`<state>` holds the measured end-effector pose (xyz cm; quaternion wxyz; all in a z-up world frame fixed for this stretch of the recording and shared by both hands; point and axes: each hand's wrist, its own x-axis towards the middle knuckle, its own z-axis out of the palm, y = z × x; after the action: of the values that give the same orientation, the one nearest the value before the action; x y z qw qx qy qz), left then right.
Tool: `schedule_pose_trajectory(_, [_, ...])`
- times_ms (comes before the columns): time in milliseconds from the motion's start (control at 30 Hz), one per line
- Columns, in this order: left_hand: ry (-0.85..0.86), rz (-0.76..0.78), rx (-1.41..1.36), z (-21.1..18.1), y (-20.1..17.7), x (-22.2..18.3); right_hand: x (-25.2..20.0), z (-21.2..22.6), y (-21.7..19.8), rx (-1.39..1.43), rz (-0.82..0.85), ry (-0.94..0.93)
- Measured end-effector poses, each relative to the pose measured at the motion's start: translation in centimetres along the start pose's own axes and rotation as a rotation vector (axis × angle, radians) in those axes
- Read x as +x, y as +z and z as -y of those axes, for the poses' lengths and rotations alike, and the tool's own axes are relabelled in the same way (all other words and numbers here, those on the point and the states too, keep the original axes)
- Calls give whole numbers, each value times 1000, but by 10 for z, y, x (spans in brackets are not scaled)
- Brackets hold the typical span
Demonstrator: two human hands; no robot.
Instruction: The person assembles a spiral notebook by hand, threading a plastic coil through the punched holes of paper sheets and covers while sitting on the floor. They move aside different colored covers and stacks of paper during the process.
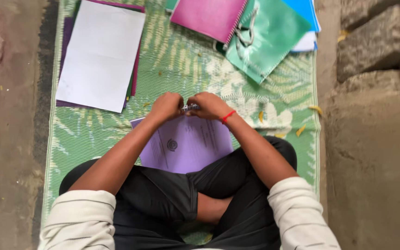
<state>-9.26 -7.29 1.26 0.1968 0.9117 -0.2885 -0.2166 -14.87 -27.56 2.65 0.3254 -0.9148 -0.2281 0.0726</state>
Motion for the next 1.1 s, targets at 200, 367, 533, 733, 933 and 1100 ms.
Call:
schedule_pose_trajectory(200, [41,190,-112,14,-8,24,7,3,-11,-84,109,188])
schedule_pose_trajectory(367, [-25,195,-151,5,-10,15,7,-10,1,-26,-29,-15])
schedule_pose_trajectory(533, [-51,61,-60,-19,-22,0,1,-19,-9,-61,20,53])
schedule_pose_trajectory(733, [-74,115,-56,-12,-26,3,-16,-54,-44,-3,142,300])
schedule_pose_trajectory(933, [-166,100,-83,-17,-22,-1,-16,-48,-40,122,118,348])
schedule_pose_trajectory(1100, [-136,22,-111,-15,-17,-3,-25,-63,-67,349,127,595])
